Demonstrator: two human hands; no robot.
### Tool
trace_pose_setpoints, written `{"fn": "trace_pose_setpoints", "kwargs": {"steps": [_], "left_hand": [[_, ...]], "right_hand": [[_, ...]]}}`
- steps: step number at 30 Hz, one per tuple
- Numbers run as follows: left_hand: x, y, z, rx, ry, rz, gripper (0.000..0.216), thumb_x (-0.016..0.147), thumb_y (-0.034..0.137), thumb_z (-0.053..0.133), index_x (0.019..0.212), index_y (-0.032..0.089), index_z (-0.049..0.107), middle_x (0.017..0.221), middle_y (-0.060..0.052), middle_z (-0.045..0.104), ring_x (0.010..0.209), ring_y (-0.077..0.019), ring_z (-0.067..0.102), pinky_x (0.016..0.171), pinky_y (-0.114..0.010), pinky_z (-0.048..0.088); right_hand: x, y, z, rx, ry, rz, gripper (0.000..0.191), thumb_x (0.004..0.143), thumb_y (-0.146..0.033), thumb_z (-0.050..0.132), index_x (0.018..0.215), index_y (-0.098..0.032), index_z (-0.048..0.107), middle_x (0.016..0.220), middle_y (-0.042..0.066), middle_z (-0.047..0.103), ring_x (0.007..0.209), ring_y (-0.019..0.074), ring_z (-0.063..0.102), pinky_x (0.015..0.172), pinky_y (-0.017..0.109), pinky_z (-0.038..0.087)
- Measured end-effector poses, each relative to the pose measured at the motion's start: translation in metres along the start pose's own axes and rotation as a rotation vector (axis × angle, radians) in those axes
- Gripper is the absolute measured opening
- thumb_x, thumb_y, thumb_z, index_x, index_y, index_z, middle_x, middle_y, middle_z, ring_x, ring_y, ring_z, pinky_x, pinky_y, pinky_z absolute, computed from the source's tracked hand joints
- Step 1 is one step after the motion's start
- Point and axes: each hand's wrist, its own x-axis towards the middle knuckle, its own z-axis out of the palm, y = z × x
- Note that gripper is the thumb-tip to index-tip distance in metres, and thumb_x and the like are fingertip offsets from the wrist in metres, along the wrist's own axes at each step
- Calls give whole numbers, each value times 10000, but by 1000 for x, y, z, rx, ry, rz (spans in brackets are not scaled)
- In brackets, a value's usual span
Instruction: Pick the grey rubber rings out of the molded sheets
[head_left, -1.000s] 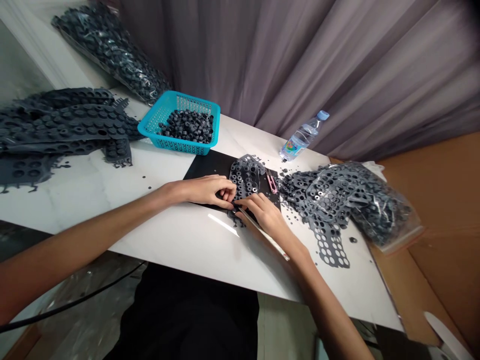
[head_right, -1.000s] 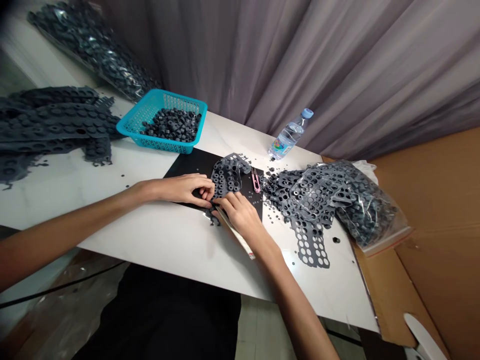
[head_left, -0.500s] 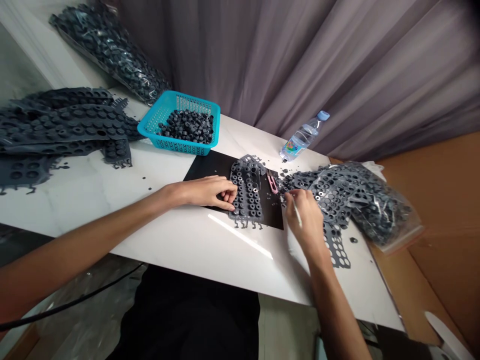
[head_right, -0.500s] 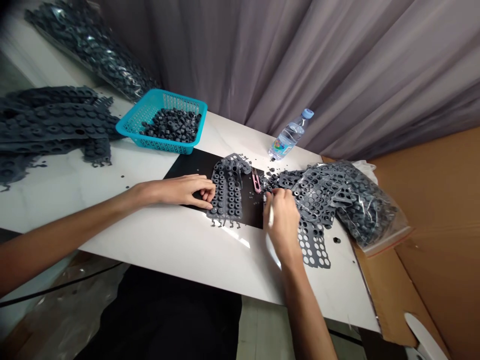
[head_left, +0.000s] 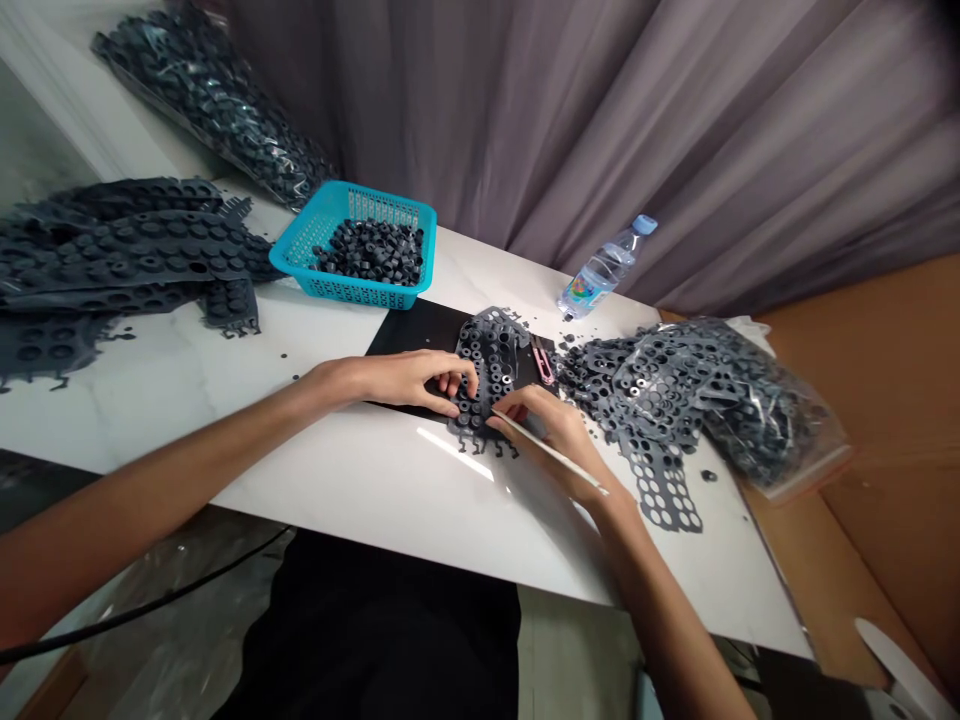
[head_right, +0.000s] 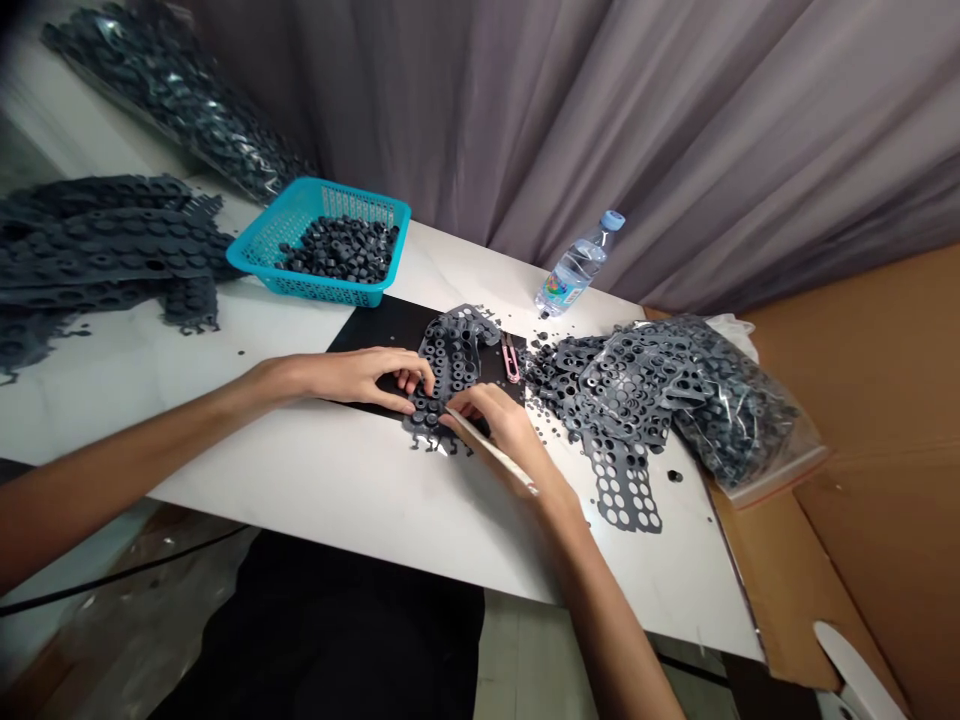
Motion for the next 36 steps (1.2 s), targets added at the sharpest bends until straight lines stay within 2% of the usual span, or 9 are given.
{"fn": "trace_pose_setpoints", "kwargs": {"steps": [4, 9, 12, 17, 22, 25, 29, 33, 36], "left_hand": [[0, -4, 0, 7, 1, 17, 338, 903, 408, 745, 1197, 256, 681, 1119, -39, 676, 984, -201, 605, 863, -296, 450], [0, -4, -1, 11, -7, 10, 355, 909, 441, 735, 1214, 267, 680, 1167, -42, 678, 1010, -209, 609, 878, -307, 450], [0, -2, -1, 8, -6, 6, 340, 910, 434, 731, 1206, 272, 690, 1151, -39, 677, 1000, -207, 606, 875, -306, 447], [-1, -2, -1, 21, 1, -3, 341, 917, 449, 728, 1205, 272, 692, 1107, -37, 667, 997, -205, 606, 880, -303, 449], [-2, -2, 0, 34, 1, -10, 325, 916, 438, 730, 1187, 264, 684, 1075, -33, 644, 983, -198, 598, 871, -296, 453], [-1, -1, 1, 39, 4, -15, 334, 915, 417, 727, 1202, 258, 662, 1027, -26, 615, 958, -193, 590, 842, -285, 451], [1, 0, 0, 61, -22, 1, 347, 918, 434, 718, 1203, 248, 652, 1002, -25, 608, 945, -196, 581, 827, -285, 439], [2, 1, -1, 65, -32, -10, 363, 924, 457, 712, 1217, 250, 654, 1035, -35, 612, 984, -205, 584, 843, -290, 433], [1, 3, -2, 38, -30, -33, 371, 919, 467, 715, 1215, 251, 658, 1052, -40, 615, 987, -208, 586, 837, -292, 433]], "right_hand": [[2, 3, 2, -57, -44, -92, 198, 1049, -421, 629, 1065, -237, 699, 984, 69, 706, 924, 228, 646, 849, 346, 538], [2, 5, 1, -95, -77, -93, 240, 1058, -468, 598, 1062, -248, 692, 989, 71, 706, 929, 234, 651, 846, 356, 556], [3, 8, 6, -150, -42, -96, 237, 1062, -463, 590, 1068, -251, 695, 973, 67, 708, 906, 227, 659, 819, 344, 560], [5, 17, 15, -297, -34, -169, 257, 1082, -410, 564, 1228, -239, 690, 1018, 86, 731, 921, 248, 657, 819, 364, 558], [4, 17, 25, -428, -15, -236, 236, 1102, -348, 518, 1214, -207, 671, 1047, 110, 716, 926, 264, 643, 812, 377, 550], [4, 12, 34, -465, 68, -164, 258, 1116, -350, 467, 1244, -180, 611, 1062, 138, 677, 949, 282, 636, 799, 396, 548], [4, 7, 33, -439, 237, 43, 317, 1132, -364, 378, 1338, -163, 510, 1176, 172, 601, 968, 284, 639, 763, 404, 562], [-8, 22, 6, -448, 455, 221, 325, 1125, -421, 363, 1283, -191, 529, 1123, 155, 587, 907, 281, 623, 817, 459, 562], [-22, 42, -19, -512, 424, 241, 348, 1103, -471, 385, 1196, -183, 557, 1056, 169, 593, 939, 333, 619, 838, 530, 546]]}}
